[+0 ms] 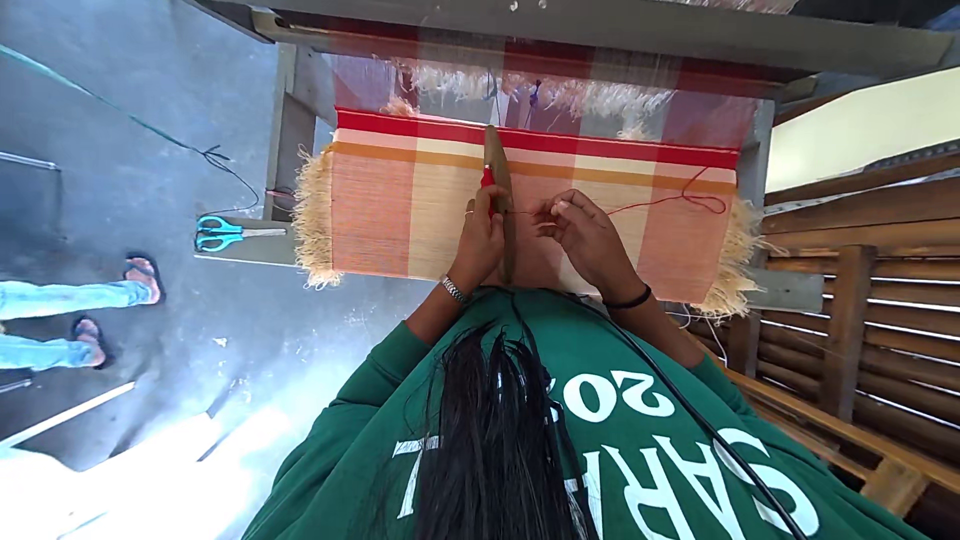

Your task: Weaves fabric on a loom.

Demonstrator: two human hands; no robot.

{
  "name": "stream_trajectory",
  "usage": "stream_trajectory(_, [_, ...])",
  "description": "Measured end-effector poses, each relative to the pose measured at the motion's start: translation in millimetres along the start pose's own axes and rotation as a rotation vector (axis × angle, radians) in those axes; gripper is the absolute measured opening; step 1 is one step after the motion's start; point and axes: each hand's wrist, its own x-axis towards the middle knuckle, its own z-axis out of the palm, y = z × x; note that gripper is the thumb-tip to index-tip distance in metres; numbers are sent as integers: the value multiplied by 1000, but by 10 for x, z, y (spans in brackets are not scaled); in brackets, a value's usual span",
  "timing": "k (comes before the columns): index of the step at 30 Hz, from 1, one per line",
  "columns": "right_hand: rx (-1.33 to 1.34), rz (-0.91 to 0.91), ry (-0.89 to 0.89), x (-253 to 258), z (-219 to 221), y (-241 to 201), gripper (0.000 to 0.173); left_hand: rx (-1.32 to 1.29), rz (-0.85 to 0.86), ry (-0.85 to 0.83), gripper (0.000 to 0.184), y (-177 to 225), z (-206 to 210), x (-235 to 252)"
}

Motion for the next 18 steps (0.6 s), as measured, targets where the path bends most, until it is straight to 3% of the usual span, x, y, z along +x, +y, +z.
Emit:
stream_trajectory(3, [14, -9, -3, -13, -10, -43, 27, 91, 21, 5, 33, -2, 42, -16])
stream_trajectory(7, [4, -16, -5, -27, -7, -12, 28, 215, 29, -22, 56, 42, 101, -60])
stream_trajectory(11, [-12, -61, 36, -44, -88, -47, 28, 335, 44, -47, 58, 187, 138, -131])
stream_trajectory(18, [-206, -110, 137, -104, -169, 24, 25, 207, -37, -147, 82, 143, 135, -136])
